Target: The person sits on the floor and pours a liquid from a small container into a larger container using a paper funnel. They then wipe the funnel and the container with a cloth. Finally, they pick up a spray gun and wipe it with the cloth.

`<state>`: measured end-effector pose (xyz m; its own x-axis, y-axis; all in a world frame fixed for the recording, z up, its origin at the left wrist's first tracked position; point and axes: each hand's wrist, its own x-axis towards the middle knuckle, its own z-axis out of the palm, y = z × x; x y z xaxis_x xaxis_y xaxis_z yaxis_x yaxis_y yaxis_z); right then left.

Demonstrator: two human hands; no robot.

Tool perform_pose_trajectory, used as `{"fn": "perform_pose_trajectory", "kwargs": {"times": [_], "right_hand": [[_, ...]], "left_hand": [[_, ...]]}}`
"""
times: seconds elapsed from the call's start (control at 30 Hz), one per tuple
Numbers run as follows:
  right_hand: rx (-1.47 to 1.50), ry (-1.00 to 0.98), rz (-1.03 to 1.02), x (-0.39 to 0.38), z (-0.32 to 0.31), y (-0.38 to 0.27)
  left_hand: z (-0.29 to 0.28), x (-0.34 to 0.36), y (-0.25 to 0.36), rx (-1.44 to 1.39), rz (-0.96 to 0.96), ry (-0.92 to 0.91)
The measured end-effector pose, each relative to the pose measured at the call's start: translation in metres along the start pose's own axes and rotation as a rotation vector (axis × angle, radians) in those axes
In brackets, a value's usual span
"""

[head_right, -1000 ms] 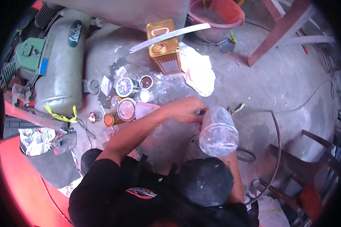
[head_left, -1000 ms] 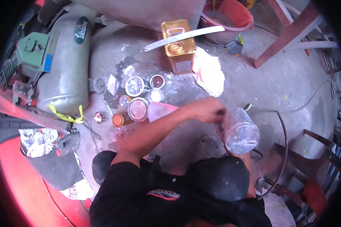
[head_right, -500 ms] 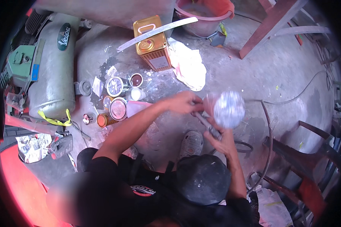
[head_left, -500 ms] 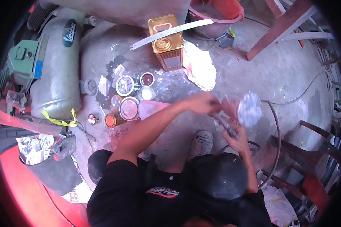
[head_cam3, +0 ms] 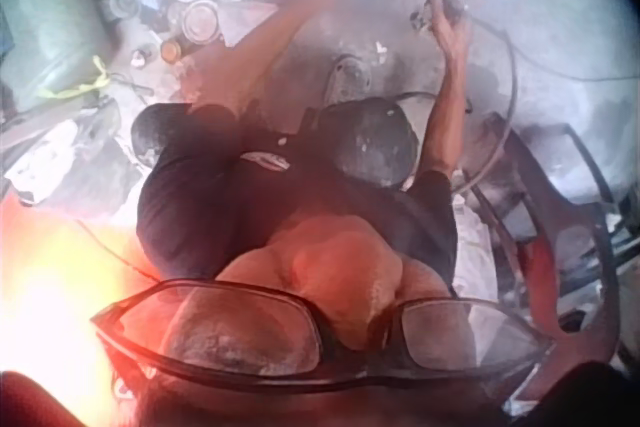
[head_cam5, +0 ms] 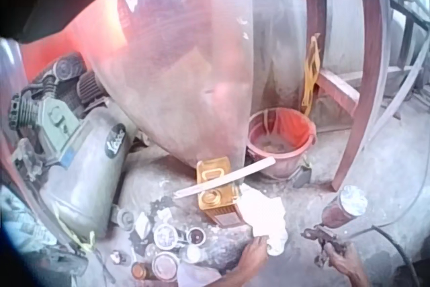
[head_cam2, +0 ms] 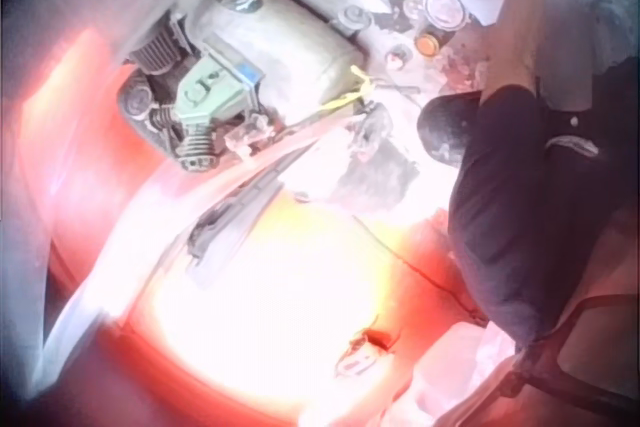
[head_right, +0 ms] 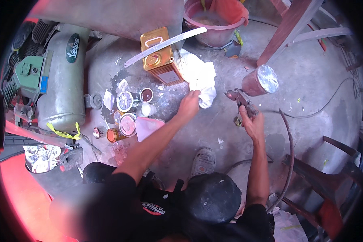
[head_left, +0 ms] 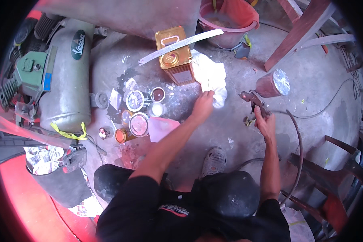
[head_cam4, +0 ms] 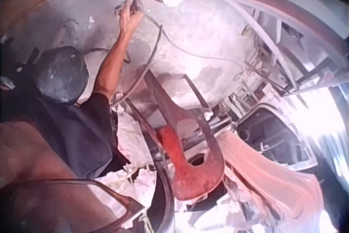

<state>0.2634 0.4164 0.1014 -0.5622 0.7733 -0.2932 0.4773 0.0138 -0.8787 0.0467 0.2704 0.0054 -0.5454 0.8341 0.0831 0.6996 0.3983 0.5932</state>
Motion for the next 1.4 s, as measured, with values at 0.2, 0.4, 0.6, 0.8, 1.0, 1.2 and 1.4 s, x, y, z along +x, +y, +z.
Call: {"fn": "perform_pose_trajectory", "kwargs": {"times": [0.2,0.4,0.6,0.8,1.0,1.2,1.4], "right_hand": [[-0.072,-0.147,-0.049,0.058,0.056,0.011],[-0.177,-0.272,-0.13,0.087,0.11,0.027],[-0.221,-0.307,-0.057,0.098,0.115,0.049],[-0.481,-0.106,-0.198,0.057,0.067,0.002],[0.411,-0.212,-0.54,0.0,0.102,-0.093],[0.42,-0.108,-0.319,0.009,0.113,-0.065],[0.518,-0.032,-0.322,-0.004,0.112,-0.059]], "left_hand": [[-0.013,-0.083,0.054,-0.22,-0.273,0.038],[-0.042,-0.098,0.088,-0.222,-0.282,-0.239],[-0.07,-0.066,0.084,-0.593,-0.171,-0.001],[-0.121,-0.021,0.075,-0.732,-0.37,0.004],[-0.148,0.014,0.091,-0.863,-0.246,-0.064],[-0.22,0.072,0.03,0.277,0.067,0.149],[-0.24,0.103,-0.039,0.282,-0.083,-0.045]]}}
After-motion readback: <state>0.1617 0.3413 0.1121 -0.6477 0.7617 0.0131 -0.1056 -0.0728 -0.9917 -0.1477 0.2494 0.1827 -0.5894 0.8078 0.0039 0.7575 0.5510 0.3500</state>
